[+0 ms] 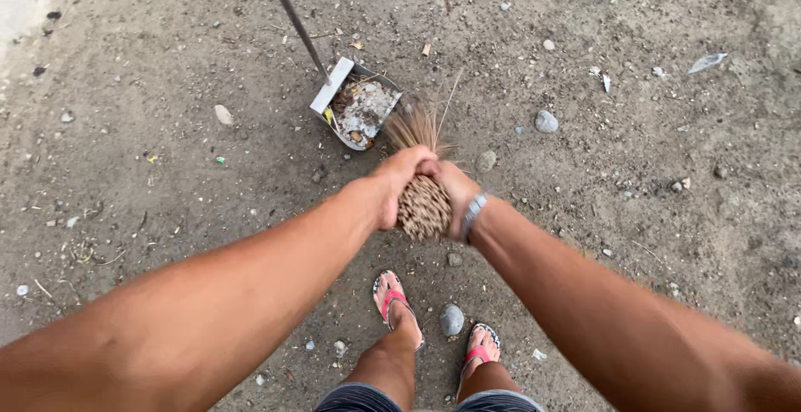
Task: The person sweeps dirt and debris across the ground using a handheld broom made of sticks.
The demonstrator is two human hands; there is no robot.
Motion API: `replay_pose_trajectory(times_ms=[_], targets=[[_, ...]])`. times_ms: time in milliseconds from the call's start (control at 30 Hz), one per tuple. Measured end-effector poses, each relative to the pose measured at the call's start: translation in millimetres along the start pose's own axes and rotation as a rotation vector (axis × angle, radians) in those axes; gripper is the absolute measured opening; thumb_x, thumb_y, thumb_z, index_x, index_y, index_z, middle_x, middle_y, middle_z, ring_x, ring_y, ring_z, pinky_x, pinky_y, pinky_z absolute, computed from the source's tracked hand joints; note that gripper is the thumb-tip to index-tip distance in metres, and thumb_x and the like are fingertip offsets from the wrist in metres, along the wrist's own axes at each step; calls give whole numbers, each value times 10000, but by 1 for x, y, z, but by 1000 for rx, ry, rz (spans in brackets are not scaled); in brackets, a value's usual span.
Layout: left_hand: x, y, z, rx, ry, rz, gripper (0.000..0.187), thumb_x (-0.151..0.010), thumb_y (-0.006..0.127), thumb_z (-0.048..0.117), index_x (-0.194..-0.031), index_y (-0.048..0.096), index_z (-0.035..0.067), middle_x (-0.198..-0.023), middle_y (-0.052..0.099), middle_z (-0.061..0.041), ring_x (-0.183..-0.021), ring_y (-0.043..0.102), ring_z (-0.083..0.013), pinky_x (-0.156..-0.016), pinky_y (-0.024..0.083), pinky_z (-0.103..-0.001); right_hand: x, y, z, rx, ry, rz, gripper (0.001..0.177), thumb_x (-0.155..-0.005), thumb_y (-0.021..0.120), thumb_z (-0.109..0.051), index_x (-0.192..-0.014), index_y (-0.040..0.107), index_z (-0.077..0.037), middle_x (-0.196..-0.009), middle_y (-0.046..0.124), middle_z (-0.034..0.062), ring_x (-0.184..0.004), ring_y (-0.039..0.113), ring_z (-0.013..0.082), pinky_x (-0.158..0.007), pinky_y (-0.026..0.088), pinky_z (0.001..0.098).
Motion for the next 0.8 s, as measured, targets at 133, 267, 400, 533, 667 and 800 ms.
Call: replay_pose_trajectory(times_ms=[133,267,400,533,667,800], targets=[[33,23,-25,-144,64,-32,212,-820,645,344,-733,596,157,-675,669,-88,-502,657,-260,-492,587,-473,66,-8,25,-111,-51,150,300,-897,523,-337,-923,685,-85,-727,716,97,-561,684,265,-552,595,453],[48,27,-45,-148,-79,-179,276,-826,632,447,-766,602,179,-737,711,-67,-522,675,-253,-525,598,-463,85,9,41,-241,-69,50,269,-918,538,-300,-963,694,-85,-775,748,99,-626,713,267,-612,613,449],[40,-21,-20,-285,-236,-121,380,-822,600,465,-856,721,106,-806,770,-104,-607,735,-267,-598,631,-445,32,39,42,-201,6,57,282,-924,519,-349,-960,683,-123,-788,743,74,-650,713,273,-622,603,463],[45,-45,16,-320,-130,-112,337,-844,594,425,-871,714,111,-834,784,-107,-641,746,-273,-618,638,-449,2,75,17,-252,-61,-19,261,-931,524,-342,-990,696,-155,-821,751,61,-658,713,264,-629,603,457],[49,-2,3,-282,-102,-230,345,-832,582,429,-831,684,100,-779,755,-125,-578,724,-283,-561,626,-470,47,49,18,-260,-130,-45,264,-906,517,-352,-929,668,-137,-761,716,71,-603,693,287,-577,597,494],[56,0,2,-333,258,-112,260,-863,647,391,-881,674,133,-822,726,-80,-648,714,-231,-599,593,-442,65,35,28,-205,-143,21,284,-920,523,-324,-978,703,-112,-827,758,86,-656,717,268,-614,603,457]])
Point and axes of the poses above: each hand's wrist, its own x-axis away from the middle knuckle, its own y-axis out of the palm, z = x × y, the point moved 7 cm from there along -x, towards the middle knuckle
